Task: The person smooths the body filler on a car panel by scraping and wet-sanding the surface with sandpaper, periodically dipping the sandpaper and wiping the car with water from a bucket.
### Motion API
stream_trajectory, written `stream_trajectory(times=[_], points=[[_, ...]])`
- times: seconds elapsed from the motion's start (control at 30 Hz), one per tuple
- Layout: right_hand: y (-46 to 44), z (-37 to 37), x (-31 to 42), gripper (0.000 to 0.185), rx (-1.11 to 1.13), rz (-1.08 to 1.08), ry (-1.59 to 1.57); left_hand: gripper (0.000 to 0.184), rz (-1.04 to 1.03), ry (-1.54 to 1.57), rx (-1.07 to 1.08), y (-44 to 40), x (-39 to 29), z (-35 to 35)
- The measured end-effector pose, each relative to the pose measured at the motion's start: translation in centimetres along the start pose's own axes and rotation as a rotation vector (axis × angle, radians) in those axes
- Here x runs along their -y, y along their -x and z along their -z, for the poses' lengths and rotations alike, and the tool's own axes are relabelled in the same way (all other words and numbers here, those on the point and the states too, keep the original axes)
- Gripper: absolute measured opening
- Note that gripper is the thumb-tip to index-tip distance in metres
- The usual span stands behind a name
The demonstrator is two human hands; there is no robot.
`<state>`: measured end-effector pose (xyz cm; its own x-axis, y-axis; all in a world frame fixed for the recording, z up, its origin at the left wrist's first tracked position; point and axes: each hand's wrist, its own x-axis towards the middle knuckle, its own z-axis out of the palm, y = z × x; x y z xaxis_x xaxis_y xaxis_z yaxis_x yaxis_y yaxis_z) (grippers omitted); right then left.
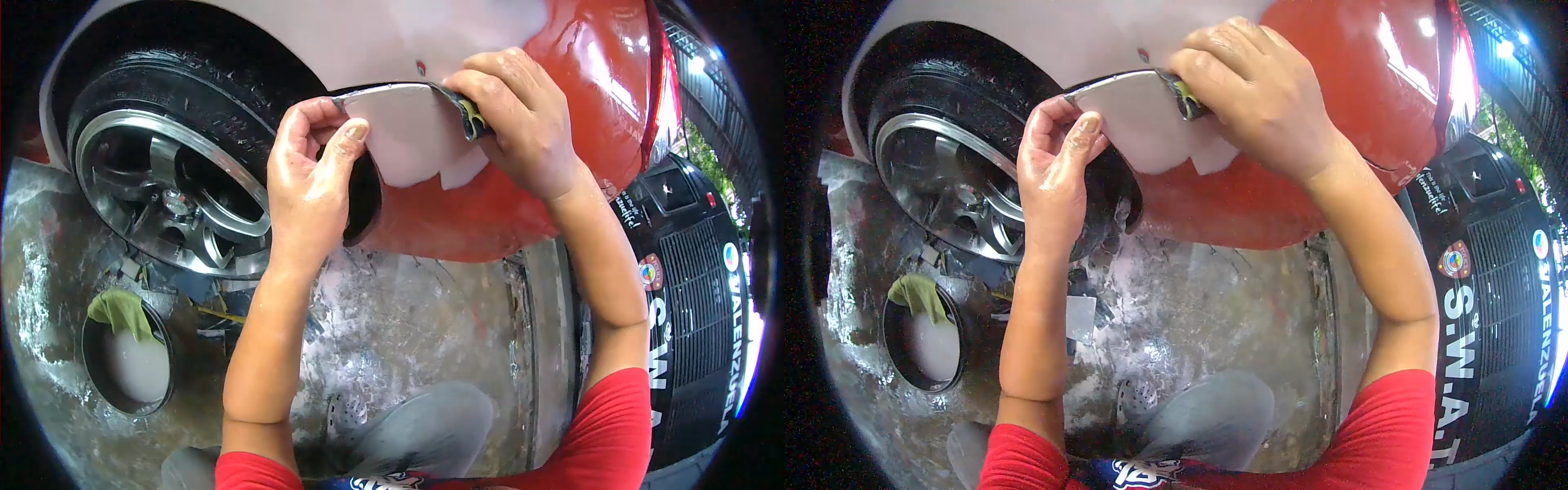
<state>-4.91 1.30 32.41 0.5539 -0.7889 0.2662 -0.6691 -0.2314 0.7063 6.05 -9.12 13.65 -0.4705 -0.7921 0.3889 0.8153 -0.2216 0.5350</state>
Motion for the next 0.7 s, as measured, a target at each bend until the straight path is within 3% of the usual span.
stream_trajectory(times=[0.1,0.3,0.43,0.57,0.7], points=[[-1.3,-0.5,-0.1,0.035,-0.026,0.098,-0.006,0.023,-0.025,-0.010,0.006,0.0,0.4,0.1],[-7.5,-0.4,3.0,0.029,0.300,0.211,-0.029,0.021,-0.029,0.036,0.003,0.1,-0.2,0.0],[-4.5,1.5,0.7,0.030,0.259,0.094,-0.040,0.019,-0.018,-0.032,-0.004,0.0,-0.1,0.2],[-5.4,0.1,1.6,0.013,0.192,0.139,-0.058,0.019,-0.013,-0.036,-0.006,0.0,-0.5,-0.1],[-2.8,0.5,0.9,0.016,0.083,0.042,-0.061,0.019,-0.012,-0.033,0.002,0.3,-0.2,-0.2]])
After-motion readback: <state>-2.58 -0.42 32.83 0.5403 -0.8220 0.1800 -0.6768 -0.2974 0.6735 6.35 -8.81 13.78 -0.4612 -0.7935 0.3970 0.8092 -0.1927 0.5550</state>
